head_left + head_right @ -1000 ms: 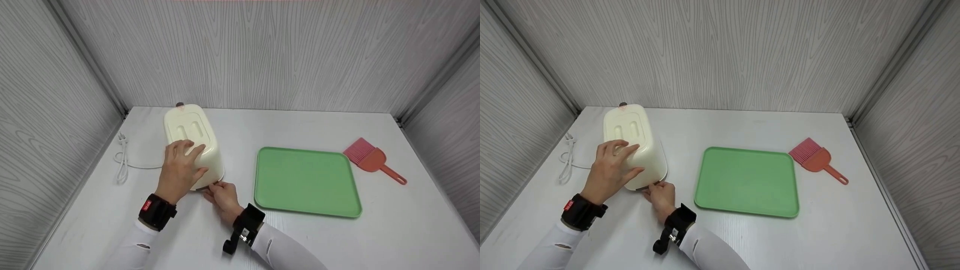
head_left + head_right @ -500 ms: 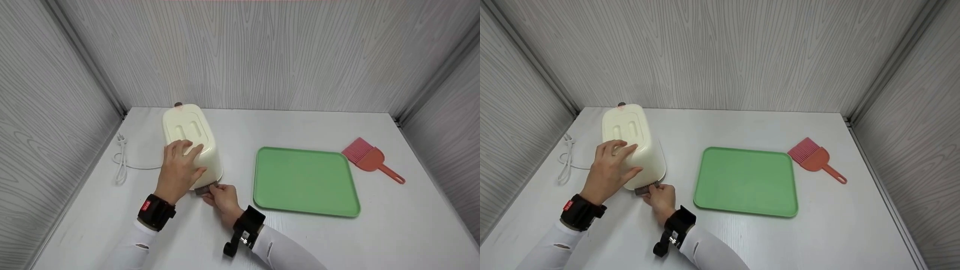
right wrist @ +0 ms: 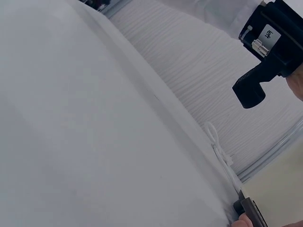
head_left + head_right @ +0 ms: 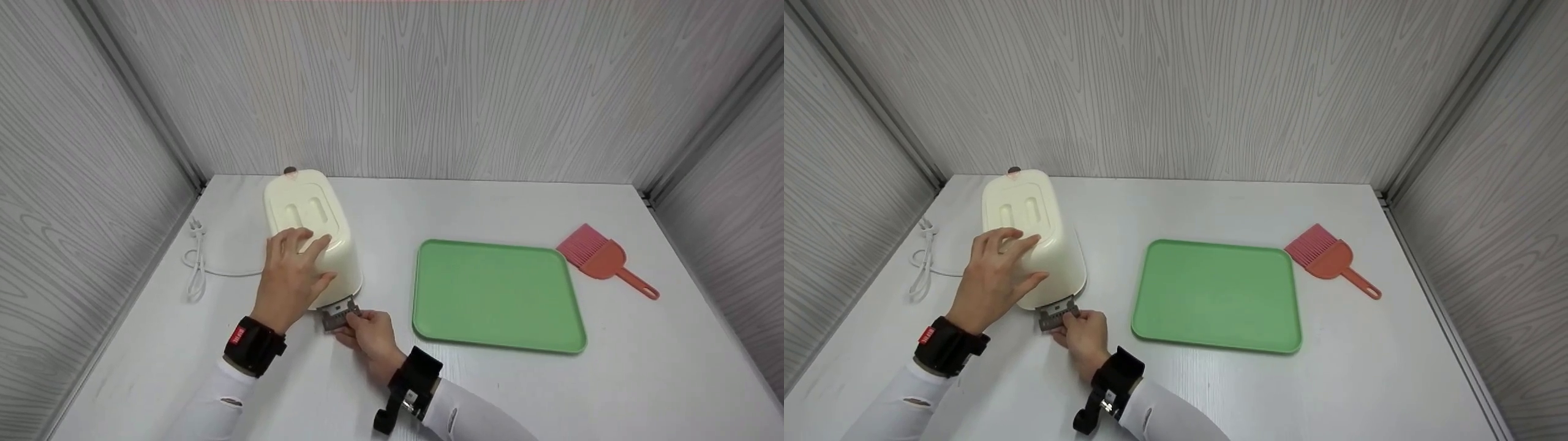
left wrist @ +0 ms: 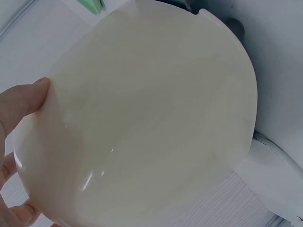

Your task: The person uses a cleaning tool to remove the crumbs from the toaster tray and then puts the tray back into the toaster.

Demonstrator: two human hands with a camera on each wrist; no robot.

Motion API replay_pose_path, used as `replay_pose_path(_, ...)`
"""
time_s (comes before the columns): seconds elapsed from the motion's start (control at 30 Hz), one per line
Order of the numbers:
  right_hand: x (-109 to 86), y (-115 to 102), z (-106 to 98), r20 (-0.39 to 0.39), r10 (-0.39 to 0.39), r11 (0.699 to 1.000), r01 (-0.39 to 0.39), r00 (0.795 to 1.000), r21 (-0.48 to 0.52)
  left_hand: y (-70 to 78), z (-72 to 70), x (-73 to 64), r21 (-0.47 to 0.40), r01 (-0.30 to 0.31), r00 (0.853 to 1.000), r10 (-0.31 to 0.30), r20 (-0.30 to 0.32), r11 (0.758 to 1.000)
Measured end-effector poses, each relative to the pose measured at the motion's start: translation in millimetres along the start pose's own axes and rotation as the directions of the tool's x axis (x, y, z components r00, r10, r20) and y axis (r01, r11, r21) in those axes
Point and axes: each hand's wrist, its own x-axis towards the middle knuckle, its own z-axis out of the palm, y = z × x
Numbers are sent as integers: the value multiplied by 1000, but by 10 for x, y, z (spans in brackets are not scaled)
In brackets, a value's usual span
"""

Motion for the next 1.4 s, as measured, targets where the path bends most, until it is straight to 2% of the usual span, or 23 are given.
replay_pose_path(0.37,-106,28,-71,19,6,1000,-6,1000,-12,0,20,7,22,-25,999,25,-33,999)
replay_pose_path(0.77,-189,43,-158,23,39,999,-39,999,-9,5,22,3,15,-14,1000,14,-23,1000)
replay_pose_path(1.4,-453,127,-337,35,49,999,-49,998,7,13,4,-16,1,-9,1000,9,-24,1000)
